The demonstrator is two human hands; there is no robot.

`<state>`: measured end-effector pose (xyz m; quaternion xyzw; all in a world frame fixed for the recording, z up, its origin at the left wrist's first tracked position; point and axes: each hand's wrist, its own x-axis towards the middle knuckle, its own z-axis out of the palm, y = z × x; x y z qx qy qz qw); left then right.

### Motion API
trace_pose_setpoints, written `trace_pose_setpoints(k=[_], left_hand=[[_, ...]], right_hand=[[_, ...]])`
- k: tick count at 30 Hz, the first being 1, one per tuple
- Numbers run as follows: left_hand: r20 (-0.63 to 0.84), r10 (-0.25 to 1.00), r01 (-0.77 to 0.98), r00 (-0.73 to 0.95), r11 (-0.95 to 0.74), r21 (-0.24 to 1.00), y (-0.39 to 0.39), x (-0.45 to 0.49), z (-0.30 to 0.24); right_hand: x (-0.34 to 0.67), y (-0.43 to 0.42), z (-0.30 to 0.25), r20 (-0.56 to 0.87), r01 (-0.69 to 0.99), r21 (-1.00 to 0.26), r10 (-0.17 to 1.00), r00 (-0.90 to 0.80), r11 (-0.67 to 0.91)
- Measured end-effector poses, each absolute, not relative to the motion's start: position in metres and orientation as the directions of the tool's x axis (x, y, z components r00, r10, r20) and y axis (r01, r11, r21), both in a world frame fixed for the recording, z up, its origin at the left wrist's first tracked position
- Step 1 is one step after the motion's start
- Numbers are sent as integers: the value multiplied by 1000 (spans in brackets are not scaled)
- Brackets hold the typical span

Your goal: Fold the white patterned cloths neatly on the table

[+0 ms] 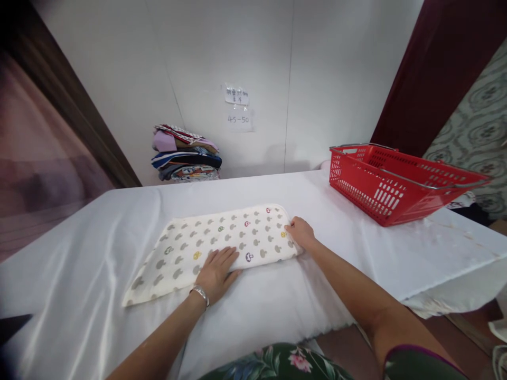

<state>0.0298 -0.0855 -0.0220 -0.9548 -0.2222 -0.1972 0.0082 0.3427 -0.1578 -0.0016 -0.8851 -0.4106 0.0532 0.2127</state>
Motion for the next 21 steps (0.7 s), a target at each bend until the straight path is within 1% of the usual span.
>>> trace_pose_setpoints(k=[2,6,11,21], left_hand=[[382,421,425,823,-902,78,-85,29,-21],[387,407,405,828,-910,92,-86,27,-18],[416,395,384,819,-916,115,-86,25,-17],[429,403,380,808,-914,144,-83,25,-21]], right_hand=[[343,-156,-3,99,703,-443,749,656,-557],[347,-154,-4,83,655,-515,728,680,-553],[352,-155,-6,89,625,-520,691,718,-583],[358,-145,-16,46,611,-544,706,707,-575]])
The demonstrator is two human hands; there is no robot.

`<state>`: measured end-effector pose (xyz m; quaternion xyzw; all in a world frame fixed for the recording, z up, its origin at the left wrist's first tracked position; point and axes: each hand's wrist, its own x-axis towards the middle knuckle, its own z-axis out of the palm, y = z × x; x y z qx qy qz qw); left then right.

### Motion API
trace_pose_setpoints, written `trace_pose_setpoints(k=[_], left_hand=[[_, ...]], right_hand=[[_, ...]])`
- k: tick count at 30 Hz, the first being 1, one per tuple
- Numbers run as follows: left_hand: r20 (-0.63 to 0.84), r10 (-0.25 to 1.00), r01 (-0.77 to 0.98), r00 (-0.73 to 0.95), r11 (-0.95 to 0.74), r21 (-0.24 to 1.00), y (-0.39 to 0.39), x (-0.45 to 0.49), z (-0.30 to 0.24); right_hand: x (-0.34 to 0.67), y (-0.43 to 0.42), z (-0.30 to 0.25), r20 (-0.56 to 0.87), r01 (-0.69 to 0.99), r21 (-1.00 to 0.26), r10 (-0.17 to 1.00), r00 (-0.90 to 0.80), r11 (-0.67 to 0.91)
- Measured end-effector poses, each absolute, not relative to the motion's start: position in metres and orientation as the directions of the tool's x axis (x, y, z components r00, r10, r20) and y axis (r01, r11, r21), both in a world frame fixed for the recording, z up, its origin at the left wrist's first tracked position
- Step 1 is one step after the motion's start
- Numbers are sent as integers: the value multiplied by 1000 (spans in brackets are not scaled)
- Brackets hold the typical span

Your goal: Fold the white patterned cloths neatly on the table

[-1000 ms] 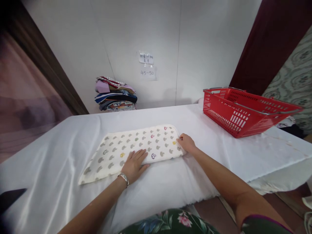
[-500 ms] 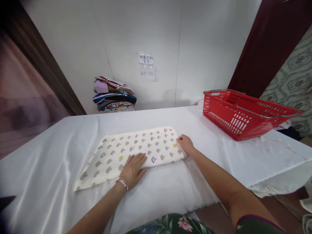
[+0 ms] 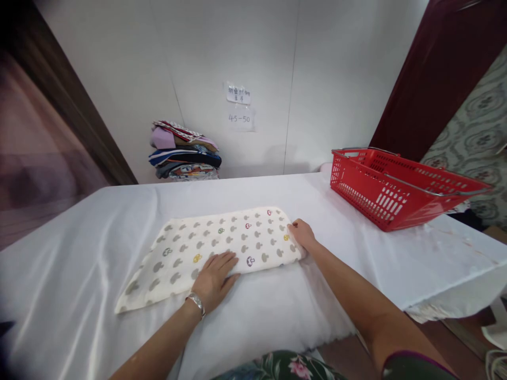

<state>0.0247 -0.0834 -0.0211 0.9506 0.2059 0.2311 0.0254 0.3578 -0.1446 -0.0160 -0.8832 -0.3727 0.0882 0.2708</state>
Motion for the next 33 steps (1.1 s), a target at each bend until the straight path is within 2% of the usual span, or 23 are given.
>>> trace_pose_setpoints(k=[10,20,29,33], left_hand=[[433,409,370,803,-912,176,-83,24,-21],[434,411,371,802,-911,178,-82,24,-23],[432,410,365,803,-912,186,-82,24,-22],[434,409,368,803,-912,179,-82,24,-22]], right_hand=[[356,-136,-10,51,581,-601,700,712,-548],[354,-133,-2,74,635,-585,747,660,-504],[359,-129,6,-73,559,-647,771,632,-519],[362,-126,13,-87,561,-649,783,616,-513]])
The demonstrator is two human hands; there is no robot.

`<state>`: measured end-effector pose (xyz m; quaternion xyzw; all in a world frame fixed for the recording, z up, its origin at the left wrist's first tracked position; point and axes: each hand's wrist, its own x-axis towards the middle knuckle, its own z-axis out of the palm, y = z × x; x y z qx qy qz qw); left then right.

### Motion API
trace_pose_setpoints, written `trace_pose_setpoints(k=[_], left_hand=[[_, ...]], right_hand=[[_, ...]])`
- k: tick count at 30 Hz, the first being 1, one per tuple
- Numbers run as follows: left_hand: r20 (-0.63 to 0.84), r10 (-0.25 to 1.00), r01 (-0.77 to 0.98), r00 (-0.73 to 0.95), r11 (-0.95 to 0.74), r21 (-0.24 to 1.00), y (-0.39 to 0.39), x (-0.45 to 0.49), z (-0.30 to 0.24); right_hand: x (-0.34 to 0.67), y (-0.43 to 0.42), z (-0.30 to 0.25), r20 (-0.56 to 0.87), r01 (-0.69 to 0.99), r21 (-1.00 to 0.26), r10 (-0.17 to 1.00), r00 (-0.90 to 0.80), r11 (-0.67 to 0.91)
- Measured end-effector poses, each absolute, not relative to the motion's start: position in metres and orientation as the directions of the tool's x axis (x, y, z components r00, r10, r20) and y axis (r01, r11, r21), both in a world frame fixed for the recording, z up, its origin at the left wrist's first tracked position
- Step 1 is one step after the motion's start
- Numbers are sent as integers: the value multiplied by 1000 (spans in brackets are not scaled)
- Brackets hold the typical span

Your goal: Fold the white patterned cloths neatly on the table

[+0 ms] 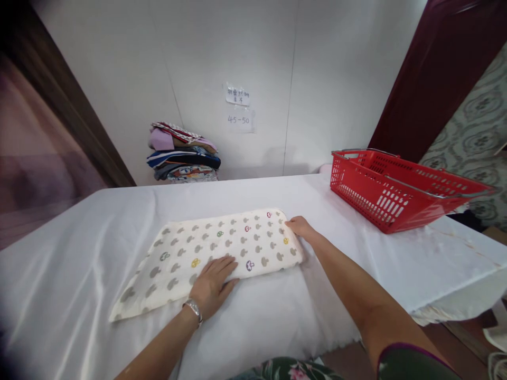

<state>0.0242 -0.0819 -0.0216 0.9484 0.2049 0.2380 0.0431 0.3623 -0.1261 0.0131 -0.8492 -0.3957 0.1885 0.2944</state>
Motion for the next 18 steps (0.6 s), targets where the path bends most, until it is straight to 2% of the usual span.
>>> trace_pose_setpoints(k=[7,14,18], left_hand=[[441,401,370,803,-915,159,-82,24,-23],[453,379,360,807,-924,130,-81,24,-20],[465,380,354,799,-924,147,-80,24,-20]], right_hand=[[360,-124,18,5,637,-623,812,584,-454],[348,-125,18,-87,571,-717,865,495,-399],[349,-126,18,-156,547,-713,860,486,-438]])
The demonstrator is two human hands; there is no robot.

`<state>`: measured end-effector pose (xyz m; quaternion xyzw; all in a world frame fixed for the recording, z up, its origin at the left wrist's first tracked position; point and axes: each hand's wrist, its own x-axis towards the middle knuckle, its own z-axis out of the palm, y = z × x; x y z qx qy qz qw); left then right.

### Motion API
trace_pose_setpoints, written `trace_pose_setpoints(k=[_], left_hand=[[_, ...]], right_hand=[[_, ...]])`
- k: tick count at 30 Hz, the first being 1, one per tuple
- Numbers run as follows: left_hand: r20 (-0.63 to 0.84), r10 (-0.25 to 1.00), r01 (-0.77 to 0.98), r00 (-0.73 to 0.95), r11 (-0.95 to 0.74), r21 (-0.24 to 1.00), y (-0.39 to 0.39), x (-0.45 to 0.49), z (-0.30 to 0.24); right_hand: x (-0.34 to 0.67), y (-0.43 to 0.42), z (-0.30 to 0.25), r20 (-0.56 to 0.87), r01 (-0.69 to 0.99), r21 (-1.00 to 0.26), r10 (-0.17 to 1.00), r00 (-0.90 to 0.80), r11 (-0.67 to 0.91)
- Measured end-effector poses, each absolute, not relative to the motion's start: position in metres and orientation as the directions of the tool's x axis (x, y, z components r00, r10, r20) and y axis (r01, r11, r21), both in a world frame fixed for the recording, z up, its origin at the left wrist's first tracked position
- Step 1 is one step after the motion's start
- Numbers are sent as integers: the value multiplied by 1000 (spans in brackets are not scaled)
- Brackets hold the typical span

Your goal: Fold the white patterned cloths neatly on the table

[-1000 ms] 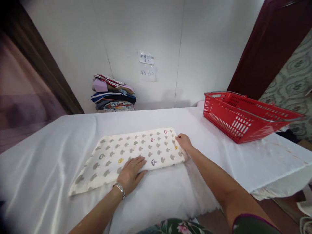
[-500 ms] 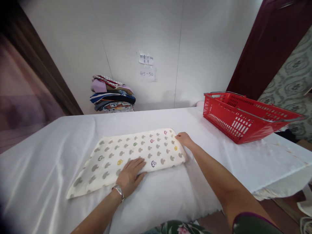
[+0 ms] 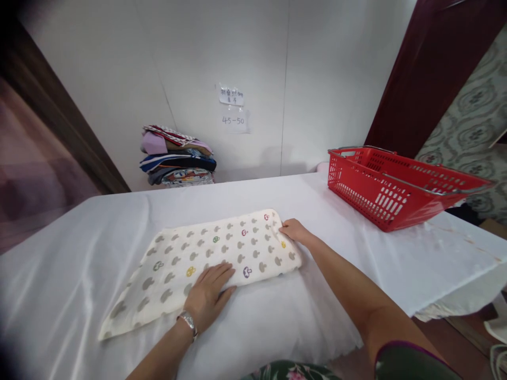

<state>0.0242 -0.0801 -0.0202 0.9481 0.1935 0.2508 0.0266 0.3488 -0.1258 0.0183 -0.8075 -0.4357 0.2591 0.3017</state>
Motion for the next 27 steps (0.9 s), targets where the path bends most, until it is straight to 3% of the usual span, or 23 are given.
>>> trace_pose_setpoints(k=[5,10,17,22,27], left_hand=[[476,365,352,800,-928,119,-79,24,-21],[471,359,351,806,-930,108,-77,24,-20],[469,396,337,789,-918,207,-82,23,-14],[392,619,515,680,-785,344,-41,5,10],[180,911,895,372,-403,192,38,-31,28]], right_hand=[[356,-123,15,-205,570,-644,833,513,-510],[359,-114,13,-213,655,-493,809,547,-573],[356,-120,15,-147,754,-287,805,574,-590],[346,-130,14,-114,770,-210,797,593,-603],[344,-136,7,-112,746,-210,773,624,-633]])
